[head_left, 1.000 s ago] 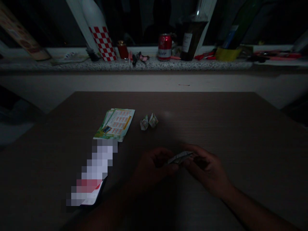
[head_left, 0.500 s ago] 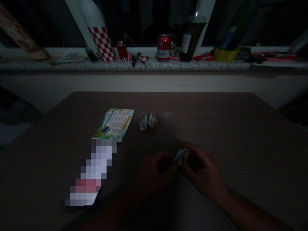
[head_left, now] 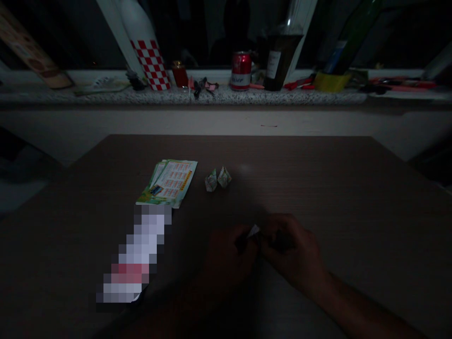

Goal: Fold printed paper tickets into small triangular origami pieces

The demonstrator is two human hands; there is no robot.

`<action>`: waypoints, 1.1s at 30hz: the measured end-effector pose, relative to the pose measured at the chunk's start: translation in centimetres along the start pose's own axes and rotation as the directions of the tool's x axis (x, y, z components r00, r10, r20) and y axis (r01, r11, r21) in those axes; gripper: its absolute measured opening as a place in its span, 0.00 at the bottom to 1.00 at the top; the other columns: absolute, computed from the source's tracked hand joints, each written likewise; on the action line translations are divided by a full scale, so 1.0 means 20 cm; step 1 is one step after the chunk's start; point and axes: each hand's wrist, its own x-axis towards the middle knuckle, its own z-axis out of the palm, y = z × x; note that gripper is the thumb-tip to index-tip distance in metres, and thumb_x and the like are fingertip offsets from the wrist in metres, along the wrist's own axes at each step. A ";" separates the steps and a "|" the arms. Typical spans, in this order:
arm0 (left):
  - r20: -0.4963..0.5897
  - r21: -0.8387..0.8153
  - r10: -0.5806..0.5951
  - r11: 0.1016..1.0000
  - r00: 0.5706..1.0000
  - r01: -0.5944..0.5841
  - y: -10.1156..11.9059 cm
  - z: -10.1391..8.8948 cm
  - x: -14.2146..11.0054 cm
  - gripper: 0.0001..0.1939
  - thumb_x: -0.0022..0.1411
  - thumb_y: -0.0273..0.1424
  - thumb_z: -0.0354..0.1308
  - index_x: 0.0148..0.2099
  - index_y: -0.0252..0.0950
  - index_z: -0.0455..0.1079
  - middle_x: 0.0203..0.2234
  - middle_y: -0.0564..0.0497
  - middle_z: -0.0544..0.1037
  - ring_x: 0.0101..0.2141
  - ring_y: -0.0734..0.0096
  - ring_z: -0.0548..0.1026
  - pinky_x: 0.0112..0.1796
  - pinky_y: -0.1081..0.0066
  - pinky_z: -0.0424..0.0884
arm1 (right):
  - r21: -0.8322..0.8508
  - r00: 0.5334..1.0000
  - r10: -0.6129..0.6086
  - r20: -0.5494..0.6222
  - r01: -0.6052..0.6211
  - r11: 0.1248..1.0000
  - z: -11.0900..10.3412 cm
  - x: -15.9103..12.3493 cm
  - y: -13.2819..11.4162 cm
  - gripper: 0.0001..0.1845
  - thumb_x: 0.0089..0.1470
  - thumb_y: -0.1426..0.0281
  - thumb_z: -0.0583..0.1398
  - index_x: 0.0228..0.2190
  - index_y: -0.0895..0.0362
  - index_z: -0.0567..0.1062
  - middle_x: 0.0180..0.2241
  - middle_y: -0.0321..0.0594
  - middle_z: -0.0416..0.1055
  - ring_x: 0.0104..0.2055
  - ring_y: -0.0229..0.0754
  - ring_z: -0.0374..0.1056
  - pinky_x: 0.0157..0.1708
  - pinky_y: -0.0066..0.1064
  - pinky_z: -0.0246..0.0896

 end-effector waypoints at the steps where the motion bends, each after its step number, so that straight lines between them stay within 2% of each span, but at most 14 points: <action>1: -0.001 -0.004 -0.006 1.000 1.000 0.006 0.00 0.00 0.00 0.12 0.58 0.31 0.53 0.37 0.35 0.77 0.25 0.52 0.79 0.25 0.70 0.74 0.26 0.74 0.62 | 0.006 1.000 0.006 -0.002 -0.006 1.000 0.00 0.00 0.00 0.14 0.47 0.77 0.60 0.36 0.52 0.65 0.24 0.31 0.69 0.24 0.35 0.67 0.23 0.24 0.63; 7: -0.006 -0.023 -0.044 0.999 0.999 0.043 0.02 -0.01 -0.01 0.14 0.58 0.32 0.53 0.40 0.34 0.77 0.26 0.50 0.79 0.26 0.68 0.74 0.27 0.73 0.63 | 0.028 0.999 0.040 0.000 -0.040 0.999 0.00 0.00 0.00 0.11 0.47 0.76 0.60 0.30 0.53 0.63 0.22 0.30 0.65 0.22 0.34 0.64 0.20 0.23 0.59; 17: -0.014 -0.010 -0.052 0.999 0.999 0.052 0.02 -0.01 -0.01 0.09 0.55 0.33 0.54 0.29 0.34 0.72 0.20 0.52 0.73 0.22 0.71 0.69 0.24 0.74 0.58 | 0.105 0.995 0.088 0.056 -0.093 0.990 0.00 -0.01 0.00 0.12 0.45 0.78 0.60 0.28 0.53 0.61 0.22 0.28 0.63 0.22 0.33 0.62 0.21 0.24 0.57; 20: 0.018 -0.063 -0.079 0.995 0.997 0.080 0.01 -0.01 -0.01 0.09 0.55 0.35 0.55 0.28 0.34 0.70 0.19 0.54 0.70 0.22 0.72 0.67 0.23 0.74 0.57 | 0.114 0.992 0.107 0.061 -0.113 0.987 -0.01 0.00 0.00 0.12 0.44 0.78 0.60 0.27 0.53 0.61 0.22 0.28 0.62 0.22 0.33 0.60 0.20 0.24 0.56; 23: 0.058 -0.192 -0.079 0.977 0.995 0.089 -0.01 -0.01 -0.01 0.08 0.53 0.34 0.57 0.27 0.34 0.68 0.19 0.55 0.67 0.22 0.74 0.64 0.23 0.75 0.56 | 0.126 0.995 0.086 0.048 -0.091 0.988 -0.01 0.00 -0.01 0.14 0.43 0.79 0.60 0.27 0.53 0.61 0.21 0.27 0.61 0.21 0.32 0.60 0.20 0.23 0.55; 26: 0.154 -0.444 -0.114 0.880 0.982 0.171 -0.03 -0.01 0.01 0.08 0.50 0.33 0.59 0.26 0.34 0.66 0.18 0.57 0.65 0.20 0.77 0.62 0.21 0.76 0.56 | 0.125 1.000 -0.001 0.029 -0.002 0.992 -0.02 0.00 -0.01 0.14 0.44 0.80 0.61 0.27 0.53 0.62 0.21 0.28 0.62 0.21 0.32 0.60 0.19 0.23 0.56; 29: 0.281 -0.664 -0.137 0.687 0.950 0.296 -0.05 -0.01 0.02 0.10 0.45 0.33 0.63 0.28 0.33 0.68 0.20 0.56 0.69 0.20 0.77 0.65 0.22 0.76 0.60 | 0.097 0.989 -0.144 0.027 0.141 0.985 -0.04 0.00 -0.01 0.11 0.49 0.80 0.60 0.29 0.54 0.66 0.24 0.31 0.66 0.24 0.34 0.64 0.22 0.24 0.60; 31: 0.321 -0.759 -0.125 0.559 0.939 0.334 -0.06 0.00 0.03 0.10 0.44 0.31 0.65 0.29 0.32 0.70 0.22 0.54 0.72 0.22 0.75 0.68 0.24 0.75 0.64 | 0.087 0.969 -0.246 0.037 0.242 0.966 -0.06 0.01 -0.01 0.10 0.52 0.80 0.60 0.35 0.54 0.70 0.29 0.36 0.71 0.30 0.37 0.69 0.28 0.27 0.65; 33: 0.331 -0.823 -0.137 0.443 0.934 0.356 -0.06 0.00 0.03 0.10 0.43 0.29 0.66 0.29 0.31 0.72 0.22 0.53 0.74 0.23 0.74 0.71 0.26 0.75 0.66 | 0.070 0.945 -0.325 0.050 0.321 0.945 -0.07 0.01 -0.01 0.16 0.54 0.81 0.60 0.43 0.54 0.72 0.37 0.41 0.73 0.37 0.40 0.71 0.35 0.29 0.69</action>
